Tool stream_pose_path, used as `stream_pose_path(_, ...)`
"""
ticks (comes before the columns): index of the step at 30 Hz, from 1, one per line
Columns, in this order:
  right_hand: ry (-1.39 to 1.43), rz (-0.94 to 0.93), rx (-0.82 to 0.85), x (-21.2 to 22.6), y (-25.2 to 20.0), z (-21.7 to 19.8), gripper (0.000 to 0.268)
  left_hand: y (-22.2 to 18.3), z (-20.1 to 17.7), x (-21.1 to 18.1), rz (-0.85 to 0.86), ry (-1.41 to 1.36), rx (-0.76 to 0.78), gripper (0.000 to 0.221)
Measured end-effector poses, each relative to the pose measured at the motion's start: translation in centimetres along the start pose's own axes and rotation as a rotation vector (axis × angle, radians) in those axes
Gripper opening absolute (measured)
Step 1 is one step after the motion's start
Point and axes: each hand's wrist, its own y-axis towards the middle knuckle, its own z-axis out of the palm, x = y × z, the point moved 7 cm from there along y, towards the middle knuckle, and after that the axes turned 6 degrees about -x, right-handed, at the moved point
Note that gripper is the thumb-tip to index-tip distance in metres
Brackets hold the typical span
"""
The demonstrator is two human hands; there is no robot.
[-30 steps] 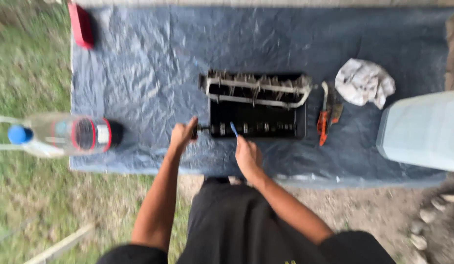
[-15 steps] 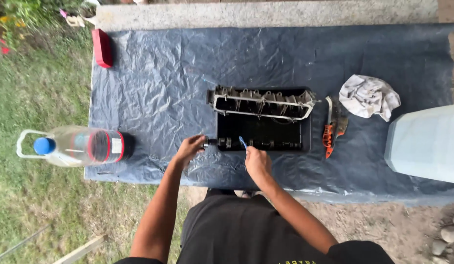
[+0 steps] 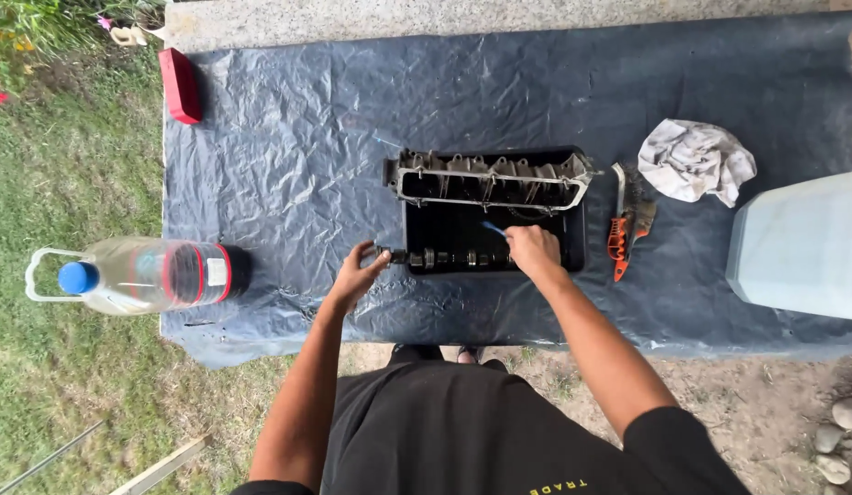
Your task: Cleaning an engine camshaft by scrubbing it with a brush and cleaning solution in a tray.
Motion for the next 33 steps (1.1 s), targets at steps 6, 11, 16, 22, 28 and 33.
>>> stream_pose_path(6,0.233,0.061,-0.078,5.0,-6.5,1.0,0.018,2.1,-0.7,3.4,-0.09,0.198,-0.111,0.066)
stream_pose_path(11,0.375,-0.129,-0.163,7.7,-10.1,4.6,0.025,3.2,-0.9,2.6,0.014,0.281,-0.227,0.062)
stream_pose_path(16,0.363,-0.072,-0.254,6.6,-9.2,4.9,0.025,4.6,-1.0,3.3,-0.018,0.502,-0.256,0.059)
stream_pose_path(22,0.376,-0.073,-0.231,7.3,-8.5,5.4,0.023,4.4,-1.0,3.1,-0.055,0.511,-0.283,0.061)
stream_pose_path(28,0.247,-0.112,-0.182,5.7,-6.7,6.2,0.021,3.5,-0.7,2.7,-0.037,0.464,-0.287,0.058)
stream_pose_path(33,0.315,-0.168,-0.13,6.9,-7.8,4.7,0.024,3.2,-0.4,2.0,-0.057,0.471,-0.294,0.06)
